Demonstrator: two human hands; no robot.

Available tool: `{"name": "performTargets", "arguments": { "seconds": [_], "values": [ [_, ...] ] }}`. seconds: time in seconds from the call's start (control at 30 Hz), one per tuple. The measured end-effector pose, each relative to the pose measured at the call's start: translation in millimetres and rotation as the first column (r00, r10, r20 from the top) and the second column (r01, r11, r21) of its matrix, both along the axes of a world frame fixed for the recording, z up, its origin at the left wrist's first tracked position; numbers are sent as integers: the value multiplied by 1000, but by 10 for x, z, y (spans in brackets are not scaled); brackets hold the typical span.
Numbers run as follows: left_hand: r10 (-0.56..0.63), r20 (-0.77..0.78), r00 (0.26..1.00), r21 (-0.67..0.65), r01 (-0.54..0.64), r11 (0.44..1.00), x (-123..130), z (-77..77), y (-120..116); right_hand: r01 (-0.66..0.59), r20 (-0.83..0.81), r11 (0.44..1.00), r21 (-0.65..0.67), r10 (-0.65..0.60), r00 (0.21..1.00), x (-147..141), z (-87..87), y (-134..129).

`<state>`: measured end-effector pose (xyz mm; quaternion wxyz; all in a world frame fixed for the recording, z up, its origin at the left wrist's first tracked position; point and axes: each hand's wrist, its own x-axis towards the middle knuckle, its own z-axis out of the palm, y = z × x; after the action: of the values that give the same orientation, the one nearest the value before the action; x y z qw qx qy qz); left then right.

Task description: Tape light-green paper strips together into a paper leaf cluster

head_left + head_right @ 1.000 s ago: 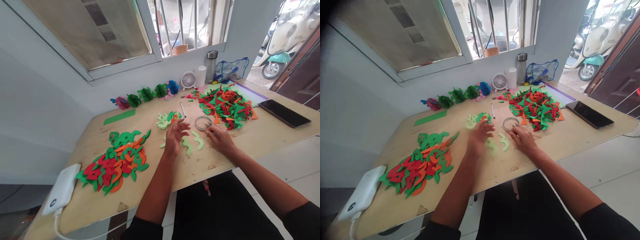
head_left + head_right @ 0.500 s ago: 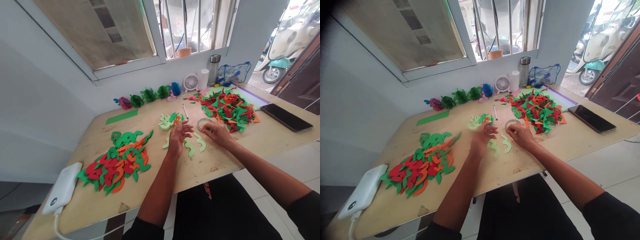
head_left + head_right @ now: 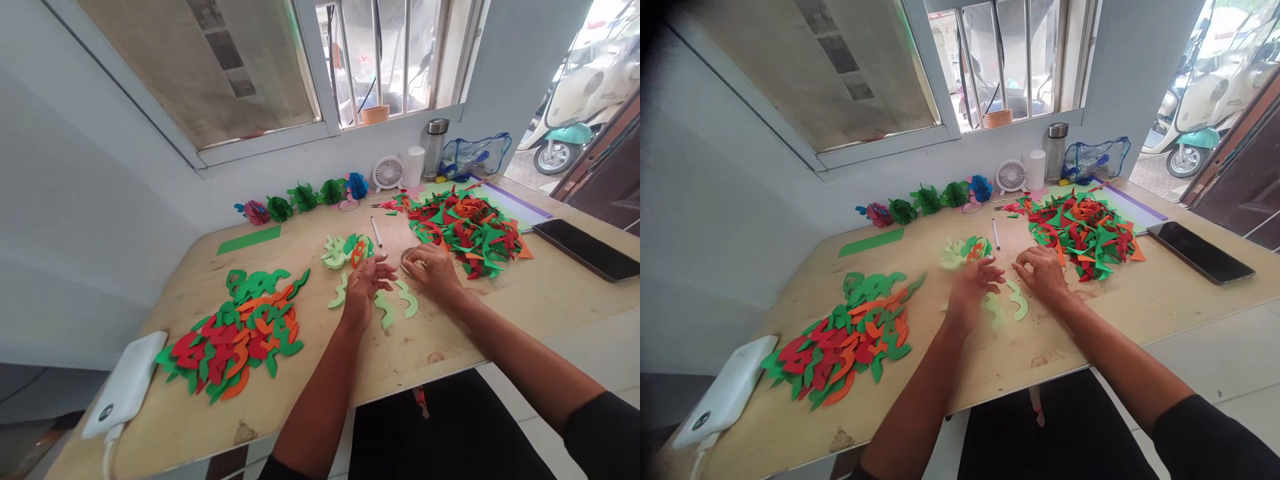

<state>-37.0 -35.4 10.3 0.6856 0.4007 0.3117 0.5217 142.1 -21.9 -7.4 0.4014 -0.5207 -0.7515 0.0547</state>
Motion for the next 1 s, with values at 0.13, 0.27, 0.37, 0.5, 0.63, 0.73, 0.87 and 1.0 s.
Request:
{"name": "performTargets", "arguments": {
  "seconds": [0.13, 0.27, 0.37, 0.5, 0.63, 0.73, 0.87, 1.0],
  "values": [
    [-12, -6, 1000, 4, 12, 1000, 10, -23, 0, -35, -56, 999, 19, 36, 998, -29, 44, -42],
    [-17, -5, 1000, 5, 17, 1000, 15, -13, -19, 23, -79, 1000, 15, -22, 997, -32, 85, -68],
    [-27, -13, 1000, 3, 27, 1000, 21, -4, -33, 67, -143, 997, -50, -73, 987, -22, 98, -74],
    [-28, -25, 999, -3, 28, 1000, 28, -2, -38, -96, -439, 981, -168, 12, 898, -24, 123, -72],
    [-30, -38, 999, -16, 29, 999, 32, -19, -27, -205, -560, 951, -230, 42, 827, -28, 154, -77],
    [-38, -43, 998, -14, 37, 999, 39, -34, -25, -260, -545, 932, -250, 86, 834, -35, 166, -94],
    [-48, -75, 996, 33, 50, 998, 49, -38, -42, -306, -523, 924, -230, 148, 839, -52, 164, -116],
    [-46, -136, 990, 83, 57, 995, 47, -27, -56, -314, -503, 924, -217, 170, 848, -61, 155, -123]
  ]
}}
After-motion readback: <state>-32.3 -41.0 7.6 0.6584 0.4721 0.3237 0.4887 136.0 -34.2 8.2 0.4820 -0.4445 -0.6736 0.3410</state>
